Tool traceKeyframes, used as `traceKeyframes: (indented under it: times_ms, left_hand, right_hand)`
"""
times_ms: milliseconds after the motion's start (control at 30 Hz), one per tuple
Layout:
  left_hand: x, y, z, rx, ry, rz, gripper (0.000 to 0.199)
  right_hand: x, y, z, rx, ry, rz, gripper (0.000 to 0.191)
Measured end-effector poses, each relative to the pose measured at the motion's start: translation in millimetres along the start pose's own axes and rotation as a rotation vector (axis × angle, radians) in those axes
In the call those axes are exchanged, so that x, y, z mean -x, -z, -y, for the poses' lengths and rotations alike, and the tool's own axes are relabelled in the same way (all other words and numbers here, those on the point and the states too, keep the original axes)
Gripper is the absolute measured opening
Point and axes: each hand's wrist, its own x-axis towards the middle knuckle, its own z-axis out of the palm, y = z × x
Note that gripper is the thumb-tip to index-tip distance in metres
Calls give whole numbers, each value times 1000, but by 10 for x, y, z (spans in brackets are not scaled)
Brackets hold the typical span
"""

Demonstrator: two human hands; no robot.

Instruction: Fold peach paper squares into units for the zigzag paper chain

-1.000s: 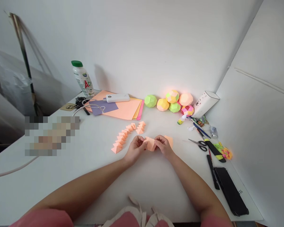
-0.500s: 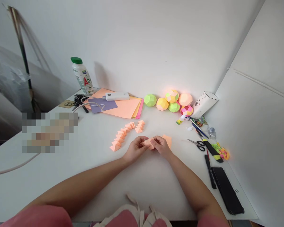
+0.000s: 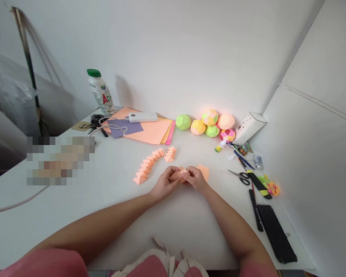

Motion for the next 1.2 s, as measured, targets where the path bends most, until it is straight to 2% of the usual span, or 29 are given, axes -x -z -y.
traceKeyframes:
  times_ms: [367, 567, 833, 1000, 1200]
  left_hand:
    - [-4, 22, -29, 48, 96, 19, 46]
    - [-6, 17, -53, 31, 101, -48, 43]
    - [-36, 23, 12, -6, 64, -129, 39]
    - [-28, 26, 12, -2, 119, -68, 46]
    - [-18, 25, 9, 34, 81, -23, 45]
  right_hand:
    - [-2, -7, -4, 18, 5, -4, 30]
    - [5, -2, -7, -22, 26, 17, 27]
    - [-1, -2, -6, -18, 49, -58, 26]
    - [-5, 0, 3, -51, 48, -78, 25]
    - [9, 5, 59, 12, 98, 1, 25]
